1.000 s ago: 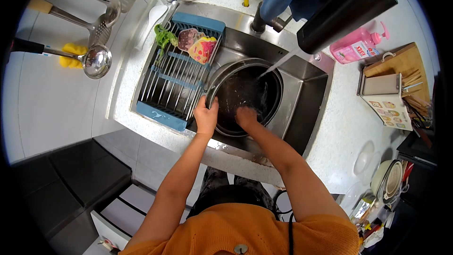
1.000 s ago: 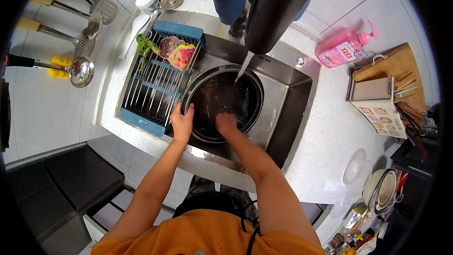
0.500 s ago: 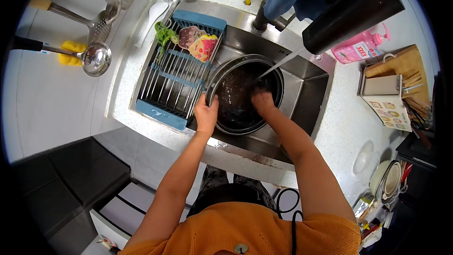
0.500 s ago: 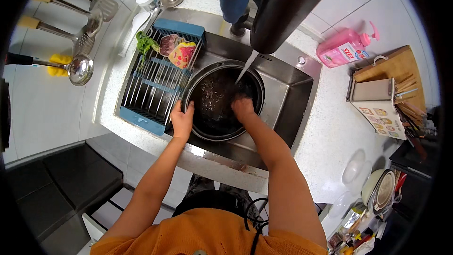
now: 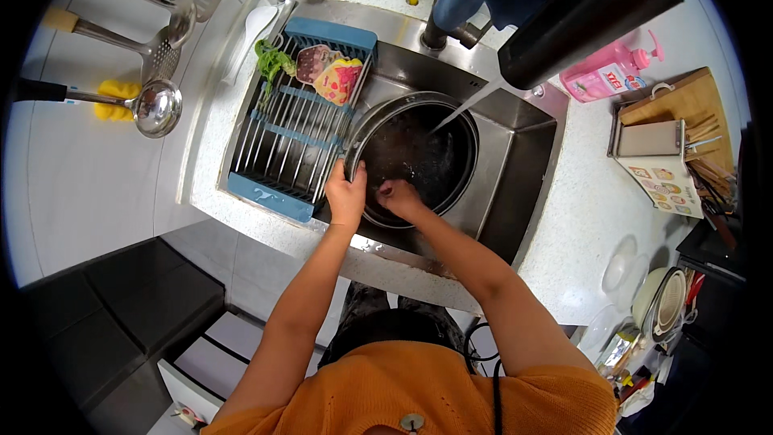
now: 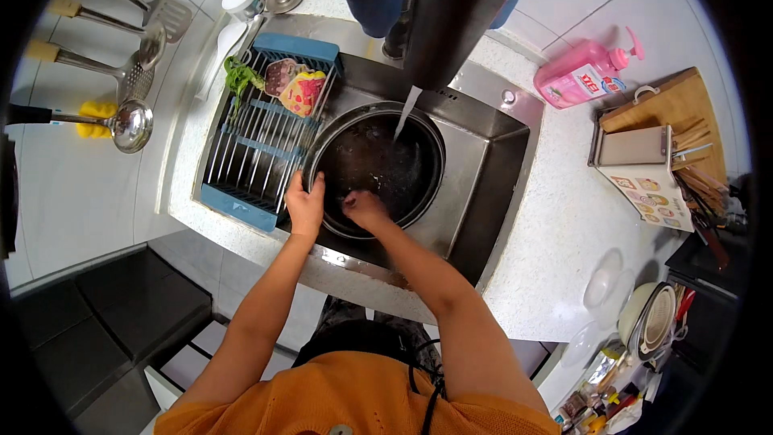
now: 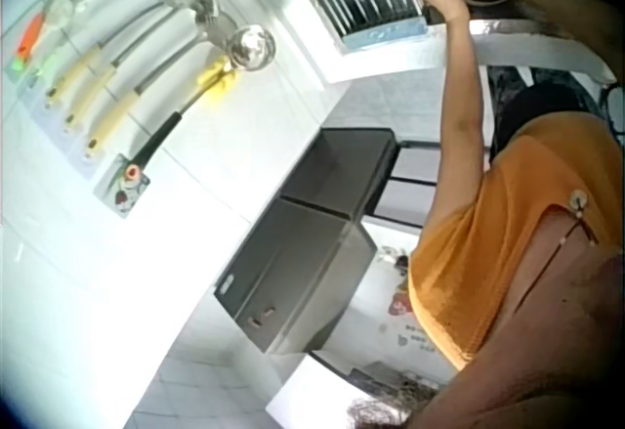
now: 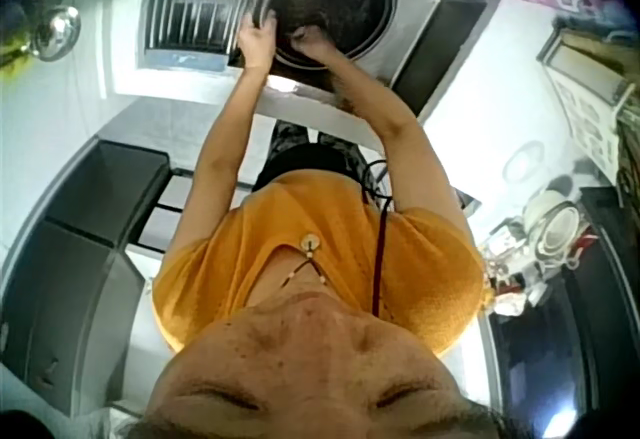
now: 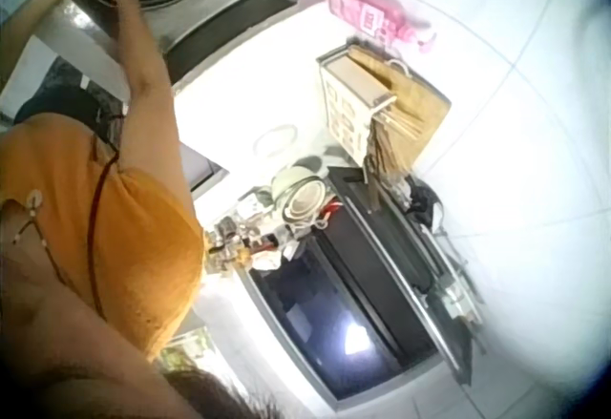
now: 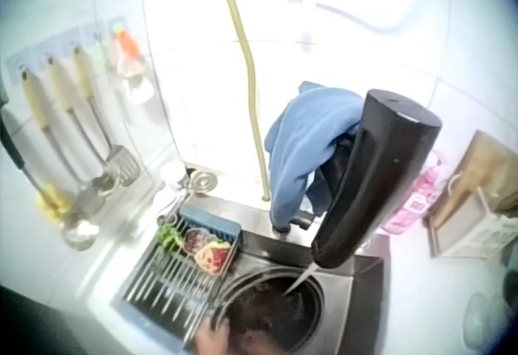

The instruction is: The person washes an inner pot using a sponge under running water in a sink, rotating the pot to scrub both the interior and exterior surfaces.

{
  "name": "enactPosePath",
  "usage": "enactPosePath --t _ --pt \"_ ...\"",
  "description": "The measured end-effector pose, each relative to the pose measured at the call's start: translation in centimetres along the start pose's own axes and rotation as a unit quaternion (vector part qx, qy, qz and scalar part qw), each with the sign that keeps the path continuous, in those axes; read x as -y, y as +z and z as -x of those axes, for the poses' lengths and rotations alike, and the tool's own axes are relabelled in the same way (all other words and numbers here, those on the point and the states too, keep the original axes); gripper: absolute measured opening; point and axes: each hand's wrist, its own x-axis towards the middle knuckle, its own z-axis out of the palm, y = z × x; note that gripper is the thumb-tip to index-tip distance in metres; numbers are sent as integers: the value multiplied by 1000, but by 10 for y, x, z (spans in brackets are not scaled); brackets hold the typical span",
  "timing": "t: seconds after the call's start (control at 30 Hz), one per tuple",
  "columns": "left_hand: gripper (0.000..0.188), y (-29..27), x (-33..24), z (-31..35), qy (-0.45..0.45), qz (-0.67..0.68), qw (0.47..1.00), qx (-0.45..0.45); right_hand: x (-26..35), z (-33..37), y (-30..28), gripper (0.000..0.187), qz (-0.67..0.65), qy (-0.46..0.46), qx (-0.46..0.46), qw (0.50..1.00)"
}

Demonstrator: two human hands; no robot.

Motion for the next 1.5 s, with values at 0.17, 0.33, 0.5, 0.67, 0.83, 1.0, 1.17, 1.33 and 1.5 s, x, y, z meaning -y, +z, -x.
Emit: enactPosePath --t 0.17,0.33,0.5,0.67,0.83,1.0,1.17,1.33,1.5 --pt "17 -1 -2 0 12 -19 1000 10 -51 7 -54 15 425 -190 -100 880" --pt "17 0 1 1 13 -21 1000 11 -43 -4 -66 15 483 -172 -80 854" --pt "17 -1 -1 4 30 -28 999 5 -13 11 -29 23 232 -62 -11 971" --pt "18 -1 2 2 4 -6 1000 -7 51 -1 6 28 -478 85 35 874" --pt "17 4 3 2 -18 7 1000 13 25 33 11 29 -275 -104 -50 954" --pt "17 1 1 3 -17 -6 1000 19 -57 78 -88 23 270 -244 -58 929" --pt "19 -3 -13 0 -10 15 1000 10 -43 57 -149 21 362 -253 -213 872" --pt "42 -5 7 21 -207 247 943 79 -46 45 -129 22 268 -186 -242 914" --pt "48 5 -14 64 -430 425 788 116 -43 42 -124 18 258 -149 -233 926"
